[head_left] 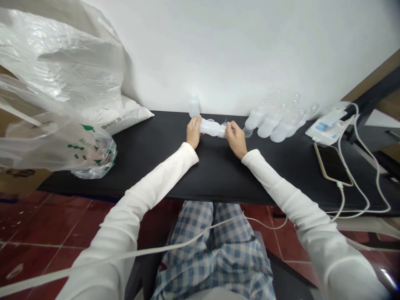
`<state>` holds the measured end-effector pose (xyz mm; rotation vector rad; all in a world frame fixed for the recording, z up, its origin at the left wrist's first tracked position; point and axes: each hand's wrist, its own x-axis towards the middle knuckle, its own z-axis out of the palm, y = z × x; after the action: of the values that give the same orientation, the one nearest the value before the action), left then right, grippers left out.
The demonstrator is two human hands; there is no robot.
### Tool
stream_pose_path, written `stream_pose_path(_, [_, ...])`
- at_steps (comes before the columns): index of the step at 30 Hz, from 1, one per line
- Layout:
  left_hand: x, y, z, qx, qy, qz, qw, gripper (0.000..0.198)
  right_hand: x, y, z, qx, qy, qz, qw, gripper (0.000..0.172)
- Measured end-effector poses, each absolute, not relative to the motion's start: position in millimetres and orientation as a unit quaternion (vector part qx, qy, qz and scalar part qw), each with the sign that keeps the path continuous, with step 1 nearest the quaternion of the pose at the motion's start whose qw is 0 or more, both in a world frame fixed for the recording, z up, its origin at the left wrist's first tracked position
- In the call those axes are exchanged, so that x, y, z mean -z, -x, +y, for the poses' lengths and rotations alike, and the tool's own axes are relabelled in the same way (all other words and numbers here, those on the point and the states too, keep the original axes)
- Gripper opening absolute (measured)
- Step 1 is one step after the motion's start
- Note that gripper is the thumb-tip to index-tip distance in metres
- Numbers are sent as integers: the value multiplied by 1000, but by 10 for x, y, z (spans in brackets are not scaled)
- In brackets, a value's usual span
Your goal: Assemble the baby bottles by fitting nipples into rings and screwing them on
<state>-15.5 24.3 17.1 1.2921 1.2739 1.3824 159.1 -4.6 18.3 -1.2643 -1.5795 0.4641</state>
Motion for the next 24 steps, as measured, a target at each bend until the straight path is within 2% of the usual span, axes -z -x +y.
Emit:
stream_pose_path(6, [-235,128,223,-587,-482,481,438,65,-245,-1735,-48,-26,523,-740,423,47])
stream_pose_path(8, [-237,168,251,-556,-472,484,484,65,-263,-1816,-9,12,491,-793,360,46])
stream_pose_path(12, [-235,301,331,-491,-456,497,551,63,-303,-1905,37,51,397,-889,223,34])
stream_pose_path(15, [-248,360,359,-510,-458,490,539,61,-296,-1876,39,66,385,-901,190,43])
stream_pose_path(18, [-252,361,358,-517,-459,484,536,60,-245,-1828,44,70,384,-899,197,43])
stream_pose_path(22, [-230,334,338,-545,-454,484,513,57,-169,-1804,62,64,372,-880,287,29])
stream_pose_path(24, [-213,317,320,-563,-454,474,503,56,-142,-1804,71,37,393,-854,339,41])
